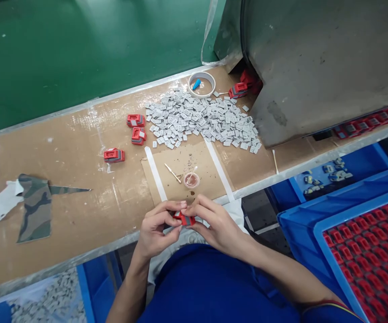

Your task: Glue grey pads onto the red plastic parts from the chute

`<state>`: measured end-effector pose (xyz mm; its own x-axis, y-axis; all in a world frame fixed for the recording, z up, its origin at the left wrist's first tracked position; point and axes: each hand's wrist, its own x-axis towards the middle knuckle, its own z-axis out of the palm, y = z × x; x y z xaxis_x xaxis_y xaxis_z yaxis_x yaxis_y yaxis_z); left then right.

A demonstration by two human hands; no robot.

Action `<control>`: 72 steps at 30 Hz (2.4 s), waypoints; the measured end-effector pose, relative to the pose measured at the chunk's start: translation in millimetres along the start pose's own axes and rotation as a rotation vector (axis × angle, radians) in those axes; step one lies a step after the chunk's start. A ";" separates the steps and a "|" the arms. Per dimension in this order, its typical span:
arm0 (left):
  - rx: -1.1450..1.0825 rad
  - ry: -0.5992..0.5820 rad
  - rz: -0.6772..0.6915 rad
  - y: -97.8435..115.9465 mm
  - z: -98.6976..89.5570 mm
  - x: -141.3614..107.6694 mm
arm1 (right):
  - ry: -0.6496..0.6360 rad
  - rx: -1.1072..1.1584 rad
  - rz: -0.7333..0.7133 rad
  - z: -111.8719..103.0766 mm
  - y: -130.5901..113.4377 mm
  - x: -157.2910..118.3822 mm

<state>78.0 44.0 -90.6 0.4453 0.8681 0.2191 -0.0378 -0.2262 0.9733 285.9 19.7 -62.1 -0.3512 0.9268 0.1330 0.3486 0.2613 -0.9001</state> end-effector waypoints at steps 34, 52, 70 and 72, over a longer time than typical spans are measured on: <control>0.154 -0.121 0.052 -1.1 -1.1 3.5 | 0.240 0.178 0.099 19.6 0.8 -16.1; -0.053 -0.084 -0.091 -4.4 -1.3 -3.9 | 0.259 0.015 -0.025 11.4 -4.4 -12.5; -0.140 -0.027 -0.149 -5.2 -1.3 -7.5 | 0.193 0.165 0.186 -23.9 -14.4 -30.5; -0.107 0.057 -0.188 -7.0 -2.8 -9.7 | 0.299 0.067 0.258 -62.1 -5.6 -50.2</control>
<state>71.4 38.4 -99.3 0.4020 0.9151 0.0333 -0.0553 -0.0121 0.9984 355.5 -11.5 -38.0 0.0128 0.9999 0.0051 0.3311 0.0006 -0.9436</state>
